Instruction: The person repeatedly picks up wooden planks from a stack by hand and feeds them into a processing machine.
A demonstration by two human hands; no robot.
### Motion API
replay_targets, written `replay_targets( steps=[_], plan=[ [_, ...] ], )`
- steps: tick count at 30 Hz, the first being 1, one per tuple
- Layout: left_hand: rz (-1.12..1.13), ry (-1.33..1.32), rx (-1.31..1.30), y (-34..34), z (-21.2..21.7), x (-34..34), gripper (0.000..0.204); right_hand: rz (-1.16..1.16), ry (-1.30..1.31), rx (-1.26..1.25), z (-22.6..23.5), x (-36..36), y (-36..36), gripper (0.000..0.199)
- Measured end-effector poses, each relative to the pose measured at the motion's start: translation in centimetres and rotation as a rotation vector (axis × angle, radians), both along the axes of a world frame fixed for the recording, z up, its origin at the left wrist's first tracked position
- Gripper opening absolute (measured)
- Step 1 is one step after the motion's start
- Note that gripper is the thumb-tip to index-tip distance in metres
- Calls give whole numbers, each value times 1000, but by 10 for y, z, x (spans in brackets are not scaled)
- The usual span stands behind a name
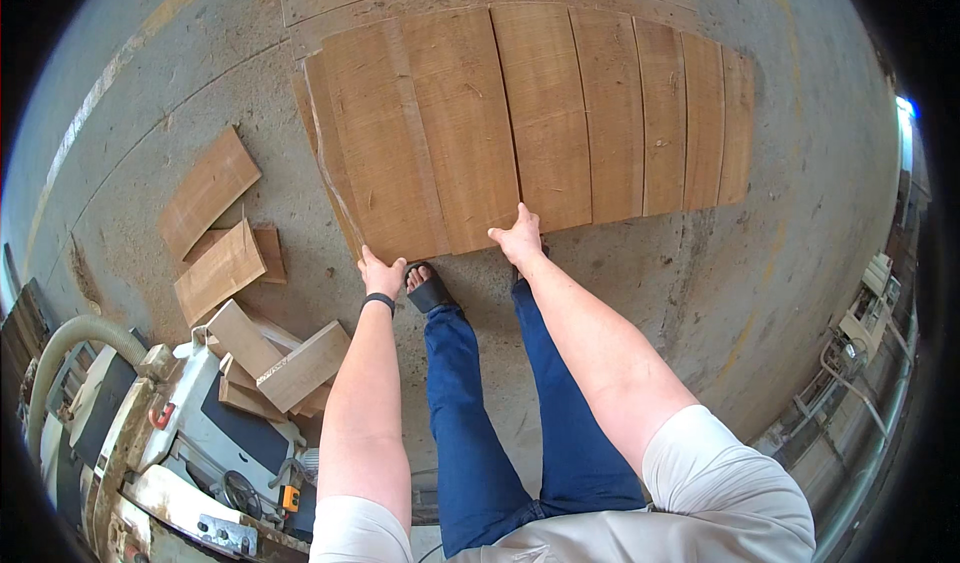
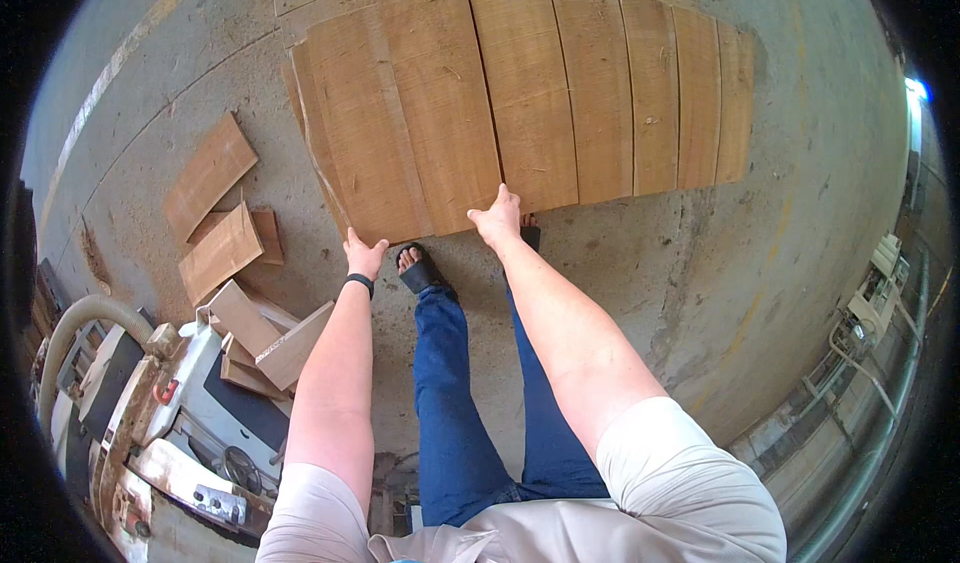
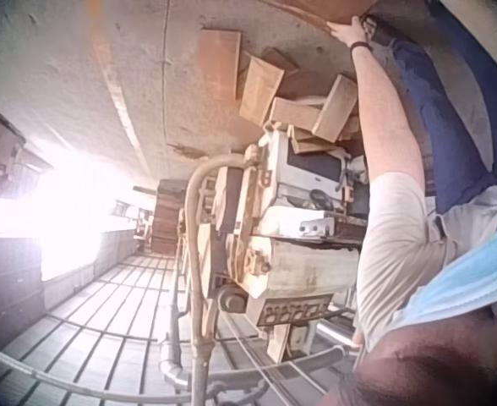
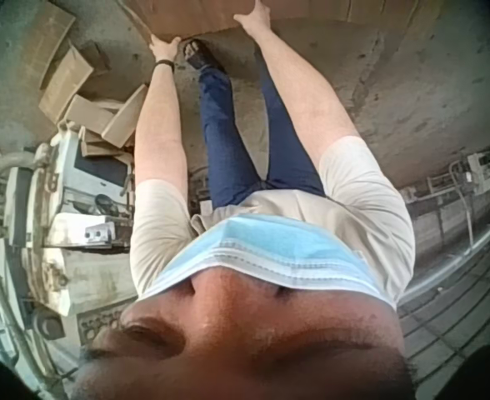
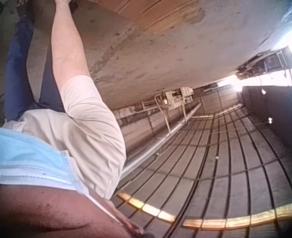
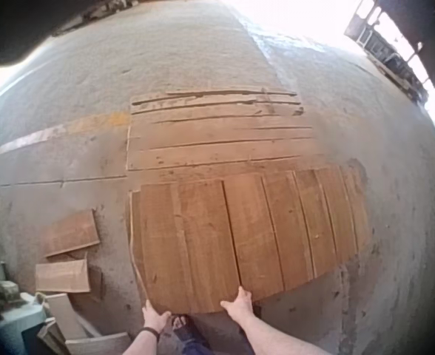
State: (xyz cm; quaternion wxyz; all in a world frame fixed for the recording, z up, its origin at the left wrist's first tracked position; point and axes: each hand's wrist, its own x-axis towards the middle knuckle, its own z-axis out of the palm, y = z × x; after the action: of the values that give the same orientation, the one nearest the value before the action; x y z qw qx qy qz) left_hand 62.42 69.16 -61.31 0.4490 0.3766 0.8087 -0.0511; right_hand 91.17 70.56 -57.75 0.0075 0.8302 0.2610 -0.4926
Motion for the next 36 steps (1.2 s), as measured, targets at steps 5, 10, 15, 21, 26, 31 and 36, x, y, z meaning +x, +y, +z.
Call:
replay_targets(
  steps=[5, 10, 15, 21, 26, 31, 36],
  plan=[
    [20, 77, -65, 17, 7, 3, 97, -120, -34, -10, -25, 33, -4, 94],
    [4, -112, 121, 19, -11, -70, 57, -126, 263, -53, -22, 14, 11, 75],
    [-176, -206, 178, 27, 71, -25, 41, 152, 70, 232, 33, -9, 5, 52],
    [-261, -2, 294, 58, 152, -16, 45, -10, -150, 481, 97, -1, 11, 22],
    [-409, 158, 380, 49, 184, -67, 50, 249, -356, 445, 146, 50, 9, 25],
    [-455, 211, 324, 12, 240, -103, 49, 370, -426, 252, 216, 92, -30, 23],
    [-534, 168, 238, -29, 280, -143, 41, 380, -446, 98, 287, 97, -75, 26]
  ],
)
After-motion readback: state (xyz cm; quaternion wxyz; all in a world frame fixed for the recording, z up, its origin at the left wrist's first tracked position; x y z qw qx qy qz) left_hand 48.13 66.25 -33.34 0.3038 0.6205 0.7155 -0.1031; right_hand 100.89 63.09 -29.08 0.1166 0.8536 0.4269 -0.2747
